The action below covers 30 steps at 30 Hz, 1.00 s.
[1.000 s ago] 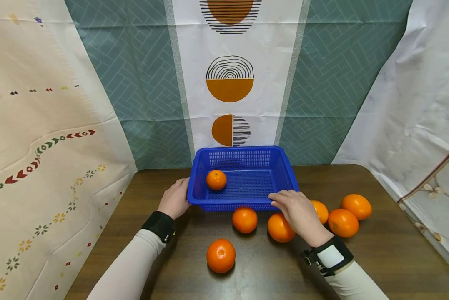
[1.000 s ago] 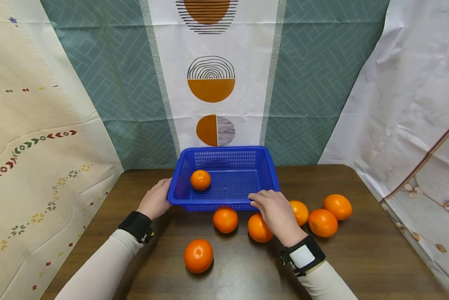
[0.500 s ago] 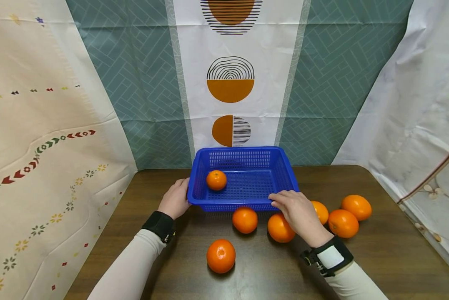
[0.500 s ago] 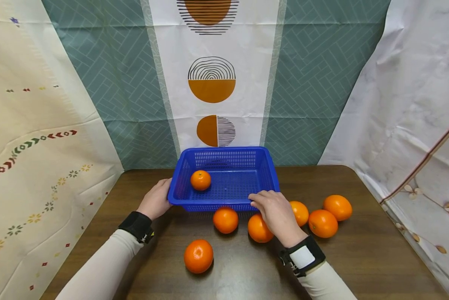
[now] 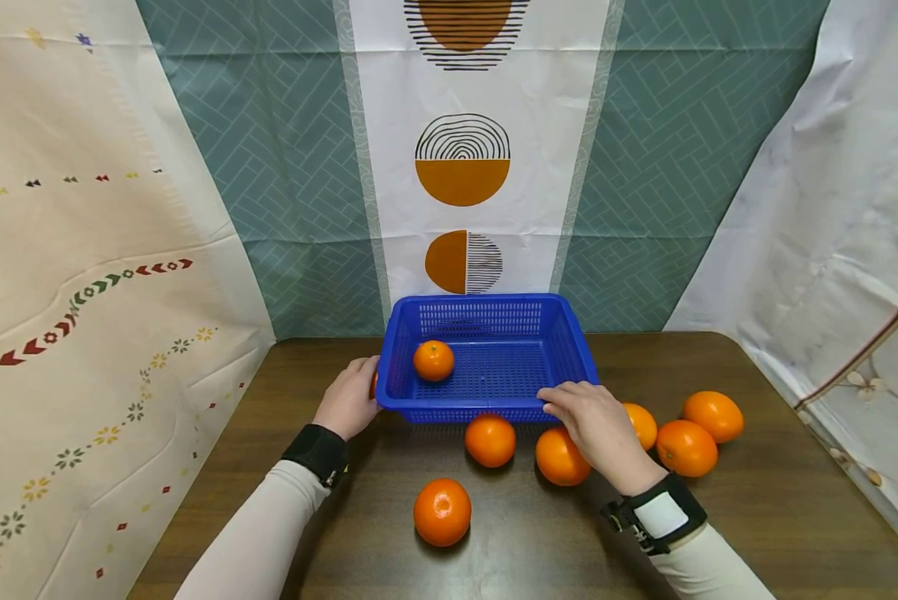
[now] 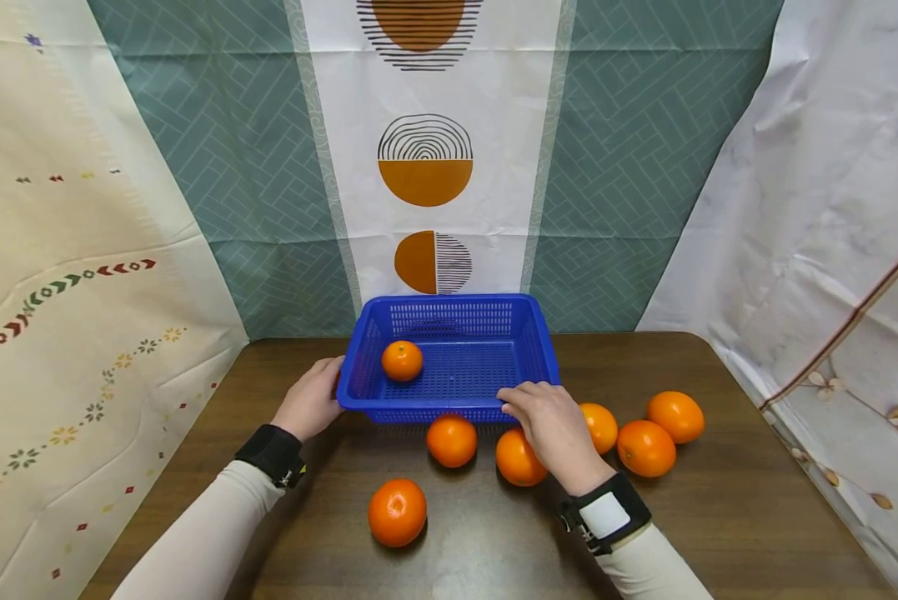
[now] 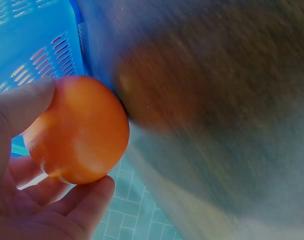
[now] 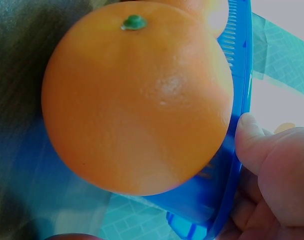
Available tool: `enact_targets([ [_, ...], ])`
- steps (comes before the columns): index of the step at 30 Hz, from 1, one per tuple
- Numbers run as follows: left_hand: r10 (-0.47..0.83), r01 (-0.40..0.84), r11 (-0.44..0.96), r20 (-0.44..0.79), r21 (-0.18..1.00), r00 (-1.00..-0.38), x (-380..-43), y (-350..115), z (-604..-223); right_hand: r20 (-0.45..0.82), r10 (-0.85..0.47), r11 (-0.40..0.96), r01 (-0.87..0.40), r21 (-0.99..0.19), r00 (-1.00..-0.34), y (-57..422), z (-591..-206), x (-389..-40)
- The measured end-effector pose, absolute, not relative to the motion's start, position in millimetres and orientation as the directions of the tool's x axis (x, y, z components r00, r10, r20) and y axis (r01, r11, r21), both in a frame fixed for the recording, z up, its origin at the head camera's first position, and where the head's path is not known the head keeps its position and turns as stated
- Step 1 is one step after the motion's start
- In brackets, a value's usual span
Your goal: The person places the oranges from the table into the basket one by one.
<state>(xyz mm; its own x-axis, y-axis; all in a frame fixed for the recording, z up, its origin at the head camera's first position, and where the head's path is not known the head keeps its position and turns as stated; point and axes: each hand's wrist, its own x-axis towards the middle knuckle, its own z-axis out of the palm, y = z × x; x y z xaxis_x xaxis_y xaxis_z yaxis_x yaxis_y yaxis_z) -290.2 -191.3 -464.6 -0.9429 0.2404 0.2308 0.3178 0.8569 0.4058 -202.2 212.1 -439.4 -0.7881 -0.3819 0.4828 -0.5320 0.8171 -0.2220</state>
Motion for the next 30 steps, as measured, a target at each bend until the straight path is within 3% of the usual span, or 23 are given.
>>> enact_targets([
  [30,0.173,0.268,0.867,0.251,0.420,-0.952,-267,-226,-446,0.495,-0.393,0.811,-0.546,-0.212,-0.775,211,-438,-201],
])
